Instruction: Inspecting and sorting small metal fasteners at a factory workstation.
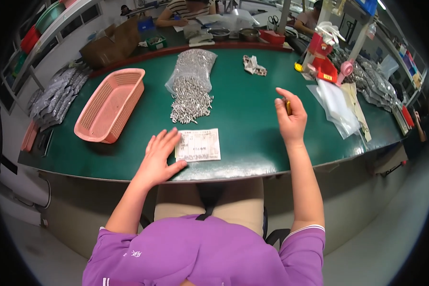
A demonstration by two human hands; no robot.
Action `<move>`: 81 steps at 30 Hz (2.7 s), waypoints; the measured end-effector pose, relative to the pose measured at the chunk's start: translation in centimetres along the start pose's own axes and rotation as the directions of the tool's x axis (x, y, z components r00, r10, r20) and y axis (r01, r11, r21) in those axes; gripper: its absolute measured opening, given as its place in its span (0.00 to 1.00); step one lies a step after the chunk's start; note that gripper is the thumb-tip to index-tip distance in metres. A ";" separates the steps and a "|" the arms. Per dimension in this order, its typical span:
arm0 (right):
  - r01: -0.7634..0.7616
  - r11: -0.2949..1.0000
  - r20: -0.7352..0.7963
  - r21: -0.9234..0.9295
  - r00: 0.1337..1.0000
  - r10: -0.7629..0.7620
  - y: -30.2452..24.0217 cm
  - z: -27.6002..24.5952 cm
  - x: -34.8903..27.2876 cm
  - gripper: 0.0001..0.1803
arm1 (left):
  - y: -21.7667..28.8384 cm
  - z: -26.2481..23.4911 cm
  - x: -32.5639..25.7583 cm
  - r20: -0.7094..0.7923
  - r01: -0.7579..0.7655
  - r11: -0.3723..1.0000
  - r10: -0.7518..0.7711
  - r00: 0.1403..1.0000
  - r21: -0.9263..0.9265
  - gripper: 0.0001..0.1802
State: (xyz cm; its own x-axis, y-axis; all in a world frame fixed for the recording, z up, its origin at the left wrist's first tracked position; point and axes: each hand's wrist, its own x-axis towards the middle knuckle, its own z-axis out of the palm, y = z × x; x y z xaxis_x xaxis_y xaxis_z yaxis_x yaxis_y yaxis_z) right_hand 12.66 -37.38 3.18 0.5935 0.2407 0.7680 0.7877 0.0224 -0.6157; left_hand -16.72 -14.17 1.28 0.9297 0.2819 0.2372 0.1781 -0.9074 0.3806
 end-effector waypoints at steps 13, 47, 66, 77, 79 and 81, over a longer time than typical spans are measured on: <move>-0.452 0.892 0.041 -0.014 0.891 0.452 5.6 -3.9 -1.3 0.19 | -1.5 1.4 2.0 -0.140 -0.001 0.999 -0.005 0.990 -0.048 0.34; -0.202 0.890 0.243 -0.409 0.916 0.320 3.0 -2.7 -2.1 0.13 | -27.6 -10.1 -4.3 -0.361 -0.014 0.392 -0.834 0.418 -0.920 0.28; -0.371 0.697 0.043 0.614 0.898 0.439 -17.5 -4.8 -11.8 0.43 | 8.4 -5.7 -5.1 -0.123 -0.213 -0.085 -0.591 0.797 -0.973 0.25; -0.357 0.559 -0.215 0.748 0.666 0.714 -20.9 -19.3 -17.1 0.25 | 16.5 1.9 -8.1 0.319 0.309 0.117 0.083 0.944 -0.944 0.28; -0.289 0.543 -0.308 0.789 0.579 0.755 -26.1 -17.4 -17.2 0.22 | 16.9 2.0 -8.8 0.427 0.419 0.091 0.282 0.859 -0.903 0.23; -0.301 0.644 -0.433 0.703 0.538 0.723 -28.6 -16.5 -17.8 0.20 | 17.4 2.5 -8.8 0.551 0.508 0.220 0.412 0.725 -0.833 0.19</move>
State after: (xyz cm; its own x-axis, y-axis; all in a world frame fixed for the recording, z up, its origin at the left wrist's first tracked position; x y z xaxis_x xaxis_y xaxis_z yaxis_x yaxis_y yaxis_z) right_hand -17.74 -58.29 10.02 0.9607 -0.2742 0.0441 0.2127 0.6243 -0.7517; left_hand -20.99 -33.18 3.59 0.9256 -0.3411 -0.1641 0.2431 0.2033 0.9485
